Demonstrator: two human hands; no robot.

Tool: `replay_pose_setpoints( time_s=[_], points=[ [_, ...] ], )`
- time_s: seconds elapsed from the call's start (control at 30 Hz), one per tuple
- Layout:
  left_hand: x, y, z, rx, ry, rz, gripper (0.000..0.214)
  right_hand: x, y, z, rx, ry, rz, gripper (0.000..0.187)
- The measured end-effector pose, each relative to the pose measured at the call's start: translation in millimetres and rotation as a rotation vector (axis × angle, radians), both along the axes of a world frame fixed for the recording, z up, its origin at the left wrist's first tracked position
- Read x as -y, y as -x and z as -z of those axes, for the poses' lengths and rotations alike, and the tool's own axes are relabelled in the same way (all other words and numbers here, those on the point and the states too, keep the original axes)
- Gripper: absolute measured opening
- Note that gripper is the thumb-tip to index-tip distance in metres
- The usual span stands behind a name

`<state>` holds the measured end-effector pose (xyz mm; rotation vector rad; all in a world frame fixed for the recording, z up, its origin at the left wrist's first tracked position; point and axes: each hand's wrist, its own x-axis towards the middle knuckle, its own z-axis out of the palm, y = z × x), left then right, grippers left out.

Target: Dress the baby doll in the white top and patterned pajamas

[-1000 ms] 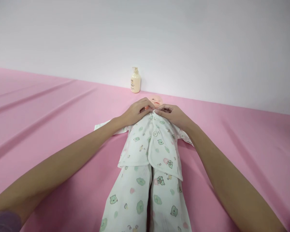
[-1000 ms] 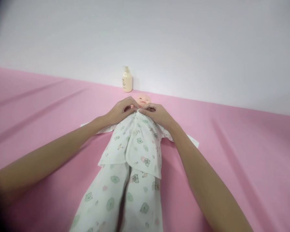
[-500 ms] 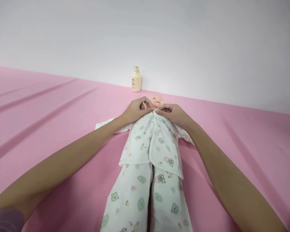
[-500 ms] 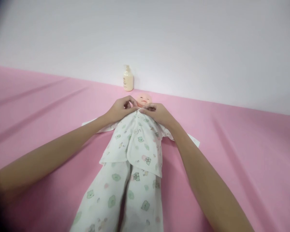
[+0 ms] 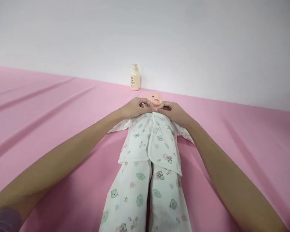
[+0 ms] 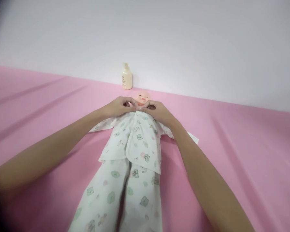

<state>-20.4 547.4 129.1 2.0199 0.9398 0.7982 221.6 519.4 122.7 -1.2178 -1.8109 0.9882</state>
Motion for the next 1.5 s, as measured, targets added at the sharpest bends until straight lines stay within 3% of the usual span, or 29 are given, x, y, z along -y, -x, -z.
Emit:
replay_pose_setpoints(
  time_s=[0.33,0.83,1.23,1.5],
  points=[
    [-1.6,-1.0,2.4,-0.005,0.035,0.051,0.042,-2.4,-6.1,-6.8,0.092,-0.033,-0.050,0.033],
    [-4.0,-4.1,9.0,0.014,0.070,0.024,0.034,-2.4,-5.8,-6.2,0.090,0.070,-0.028,0.032],
    [-2.4,-7.3,10.5,0.016,0.118,-0.061,0.033,1.2,-1.7,-1.4,0.020,0.028,-0.028,0.037],
    [2.9,-10.9,11.4,0.018,0.034,-0.075,0.035,1.6,-2.0,2.4,-0.006,-0.031,-0.027,0.036]
  ],
)
